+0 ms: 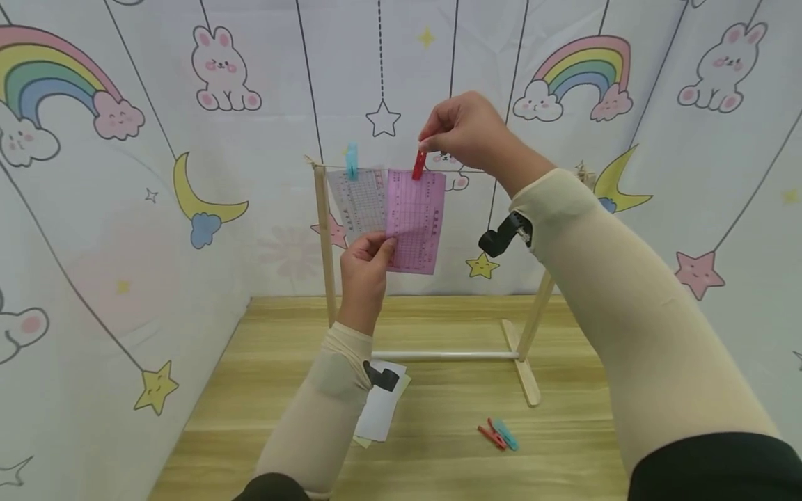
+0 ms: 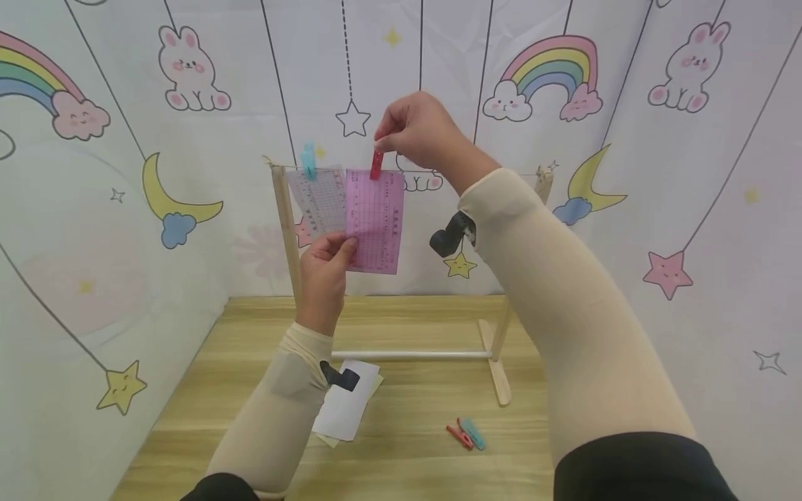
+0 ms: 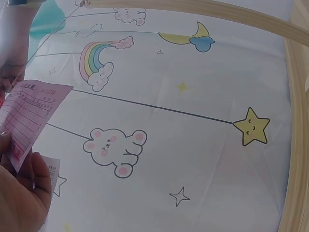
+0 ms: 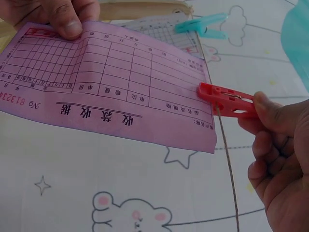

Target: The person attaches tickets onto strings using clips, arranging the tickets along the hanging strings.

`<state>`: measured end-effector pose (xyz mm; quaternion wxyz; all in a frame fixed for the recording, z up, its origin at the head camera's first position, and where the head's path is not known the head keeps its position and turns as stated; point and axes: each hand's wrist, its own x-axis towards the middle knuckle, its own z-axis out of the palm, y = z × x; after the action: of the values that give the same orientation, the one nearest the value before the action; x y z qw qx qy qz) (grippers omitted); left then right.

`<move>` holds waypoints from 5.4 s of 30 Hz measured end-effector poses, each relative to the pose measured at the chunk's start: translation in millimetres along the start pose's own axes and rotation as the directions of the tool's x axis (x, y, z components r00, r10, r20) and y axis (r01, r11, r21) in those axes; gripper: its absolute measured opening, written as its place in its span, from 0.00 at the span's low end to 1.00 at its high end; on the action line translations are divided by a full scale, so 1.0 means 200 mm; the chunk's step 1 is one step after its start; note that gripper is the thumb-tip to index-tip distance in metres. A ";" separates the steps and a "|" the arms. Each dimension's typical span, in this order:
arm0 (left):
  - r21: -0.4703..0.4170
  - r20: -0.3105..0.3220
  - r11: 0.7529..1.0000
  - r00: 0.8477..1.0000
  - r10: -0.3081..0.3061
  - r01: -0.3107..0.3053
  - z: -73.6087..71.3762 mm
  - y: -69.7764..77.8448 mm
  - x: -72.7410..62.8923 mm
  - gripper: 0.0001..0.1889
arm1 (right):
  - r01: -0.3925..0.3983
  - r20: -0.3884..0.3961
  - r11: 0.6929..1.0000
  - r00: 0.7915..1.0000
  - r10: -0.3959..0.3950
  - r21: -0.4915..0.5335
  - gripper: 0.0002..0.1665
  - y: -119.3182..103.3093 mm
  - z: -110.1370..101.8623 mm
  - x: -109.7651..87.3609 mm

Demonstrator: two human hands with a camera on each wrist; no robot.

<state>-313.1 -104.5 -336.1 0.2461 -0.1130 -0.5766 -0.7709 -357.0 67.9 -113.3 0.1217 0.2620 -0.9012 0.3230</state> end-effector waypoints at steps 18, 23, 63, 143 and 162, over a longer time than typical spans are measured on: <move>0.017 -0.014 1.000 1.000 0.009 -0.008 0.00 0.02 0.00 0.07 | -0.022 0.115 0.999 0.993 0.019 0.028 0.15 0.03 -0.03 -0.02; 0.022 -0.007 1.000 1.000 0.006 -0.006 0.00 0.02 0.00 0.09 | -0.026 0.142 0.998 0.990 0.018 0.053 0.20 0.03 -0.04 -0.03; 0.812 -0.008 0.532 0.918 -0.398 0.238 -0.57 -0.33 -0.65 0.15 | 0.171 -0.201 0.969 0.958 -0.207 -0.179 0.16 1.14 0.77 -1.53; 0.825 0.031 0.520 0.901 -0.433 0.221 -0.61 -0.48 -0.78 0.04 | -0.545 0.003 0.700 0.790 0.613 0.463 0.29 1.28 1.00 -1.85; 0.404 0.106 0.891 0.957 -0.269 0.206 0.02 -0.08 -0.19 0.05 | -0.001 -0.317 0.932 0.940 0.125 0.363 0.18 0.70 0.01 -1.06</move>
<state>-288.9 -87.4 -366.1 0.1205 -0.0514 -0.7451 -0.6539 -256.6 242.2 -269.1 0.2129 0.1917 -0.8014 0.5251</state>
